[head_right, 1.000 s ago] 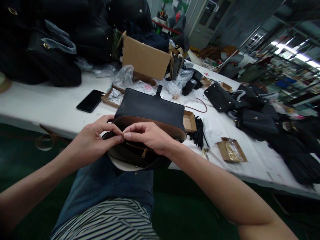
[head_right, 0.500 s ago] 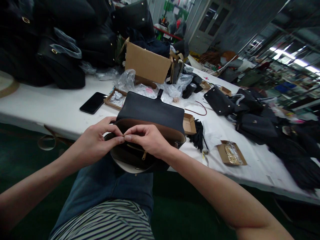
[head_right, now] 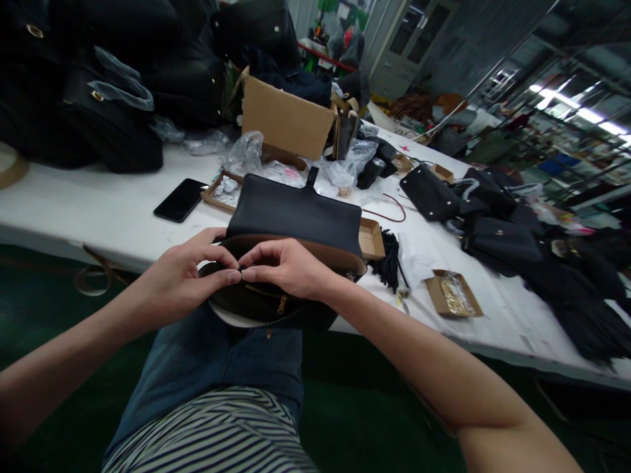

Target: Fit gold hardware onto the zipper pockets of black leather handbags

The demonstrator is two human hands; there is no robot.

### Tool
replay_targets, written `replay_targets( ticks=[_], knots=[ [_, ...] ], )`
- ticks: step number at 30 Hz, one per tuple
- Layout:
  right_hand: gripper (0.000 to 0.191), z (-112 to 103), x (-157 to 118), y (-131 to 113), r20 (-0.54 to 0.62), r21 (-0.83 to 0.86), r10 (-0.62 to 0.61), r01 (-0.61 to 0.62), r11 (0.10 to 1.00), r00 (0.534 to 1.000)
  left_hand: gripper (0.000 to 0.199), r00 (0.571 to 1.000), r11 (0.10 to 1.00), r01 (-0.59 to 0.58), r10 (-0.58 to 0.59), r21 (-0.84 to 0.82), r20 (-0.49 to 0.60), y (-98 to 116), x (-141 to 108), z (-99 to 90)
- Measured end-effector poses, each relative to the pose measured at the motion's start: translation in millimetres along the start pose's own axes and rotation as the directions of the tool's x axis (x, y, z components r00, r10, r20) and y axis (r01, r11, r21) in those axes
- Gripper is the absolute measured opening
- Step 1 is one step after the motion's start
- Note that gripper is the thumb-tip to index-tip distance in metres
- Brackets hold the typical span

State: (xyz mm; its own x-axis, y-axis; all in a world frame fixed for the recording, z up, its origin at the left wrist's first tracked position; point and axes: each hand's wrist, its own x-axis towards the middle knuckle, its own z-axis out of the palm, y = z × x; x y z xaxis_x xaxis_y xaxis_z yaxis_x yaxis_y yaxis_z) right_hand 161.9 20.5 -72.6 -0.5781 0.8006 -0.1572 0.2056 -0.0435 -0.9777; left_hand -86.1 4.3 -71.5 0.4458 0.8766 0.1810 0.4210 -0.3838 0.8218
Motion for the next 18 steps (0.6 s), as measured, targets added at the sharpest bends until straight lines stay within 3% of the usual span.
replay_targets(
  ticks=[5, 9, 11, 15, 18],
  knots=[
    [0.023, 11, -2, -7, -0.012, -0.198, -0.072, 0.068, 0.978, 0.997, 0.016, 1.0, 1.0, -0.007, 0.007, -0.02, -0.018, -3, 4, -1.8],
    [0.018, 18, -8, -13, -0.085, -0.352, -0.114, 0.077, 0.933, 0.99, 0.019, 0.999, 0.999, -0.033, 0.033, -0.036, 0.013, 0, 1, -6.0],
    [0.017, 19, -11, -14, -0.101, -0.349, -0.131, 0.088, 0.933, 0.986, 0.032, 0.998, 0.999, -0.03, 0.03, -0.011, 0.047, 4, -5, -7.8],
    [0.017, 17, -13, -16, -0.048, -0.386, -0.2, 0.166, 0.908, 0.979, 0.082, 1.0, 0.998, 0.014, -0.015, 0.064, 0.016, 7, -25, -7.7],
    [0.017, 16, -13, -18, 0.012, -0.412, -0.216, 0.202, 0.889, 0.976, 0.078, 0.992, 0.99, 0.113, -0.107, 0.085, -0.067, 3, -38, -5.4]
  ],
)
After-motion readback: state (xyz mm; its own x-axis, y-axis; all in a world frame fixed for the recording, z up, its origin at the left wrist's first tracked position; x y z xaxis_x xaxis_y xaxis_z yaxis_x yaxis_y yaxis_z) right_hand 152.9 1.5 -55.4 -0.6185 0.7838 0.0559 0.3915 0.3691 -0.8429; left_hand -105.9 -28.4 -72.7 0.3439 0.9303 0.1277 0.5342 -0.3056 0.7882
